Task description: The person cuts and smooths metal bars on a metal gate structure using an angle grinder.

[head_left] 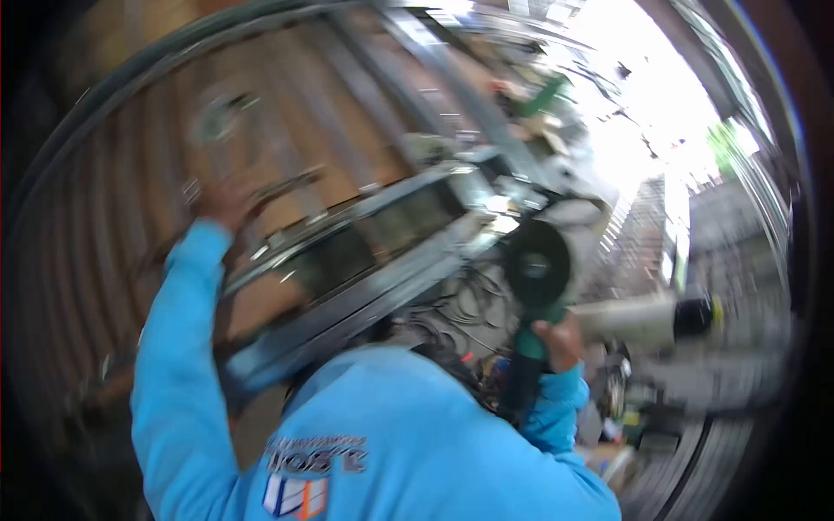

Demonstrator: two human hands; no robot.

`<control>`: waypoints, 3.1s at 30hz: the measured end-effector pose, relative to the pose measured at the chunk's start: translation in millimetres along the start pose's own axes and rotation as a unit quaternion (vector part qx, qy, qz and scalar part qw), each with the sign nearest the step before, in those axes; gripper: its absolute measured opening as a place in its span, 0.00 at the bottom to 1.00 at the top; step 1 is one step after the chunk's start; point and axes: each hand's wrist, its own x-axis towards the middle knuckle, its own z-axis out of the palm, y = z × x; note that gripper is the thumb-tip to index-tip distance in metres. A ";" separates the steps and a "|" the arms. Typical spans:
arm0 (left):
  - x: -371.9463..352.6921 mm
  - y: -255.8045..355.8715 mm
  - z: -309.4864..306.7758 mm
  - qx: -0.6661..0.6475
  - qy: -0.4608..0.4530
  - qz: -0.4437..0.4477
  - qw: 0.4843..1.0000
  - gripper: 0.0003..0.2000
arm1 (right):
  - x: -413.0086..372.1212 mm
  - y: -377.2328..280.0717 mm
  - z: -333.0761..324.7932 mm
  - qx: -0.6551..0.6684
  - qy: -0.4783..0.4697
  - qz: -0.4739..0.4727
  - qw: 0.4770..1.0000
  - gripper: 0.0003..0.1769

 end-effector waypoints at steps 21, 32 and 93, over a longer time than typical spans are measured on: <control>-3.6 246.9 -439.5 -0.046 0.366 0.443 0.817 0.26 | 81.8 -78.8 -2.7 0.486 -0.057 -0.071 0.869 0.32; 5.9 249.8 -317.1 -0.298 0.375 0.109 0.871 0.16 | 95.2 -21.8 -33.1 0.445 -0.025 -0.086 0.891 0.34; -57.3 186.0 -34.2 -0.191 0.025 0.025 0.981 0.16 | -33.6 -7.2 35.0 0.020 -0.258 -0.044 0.965 0.44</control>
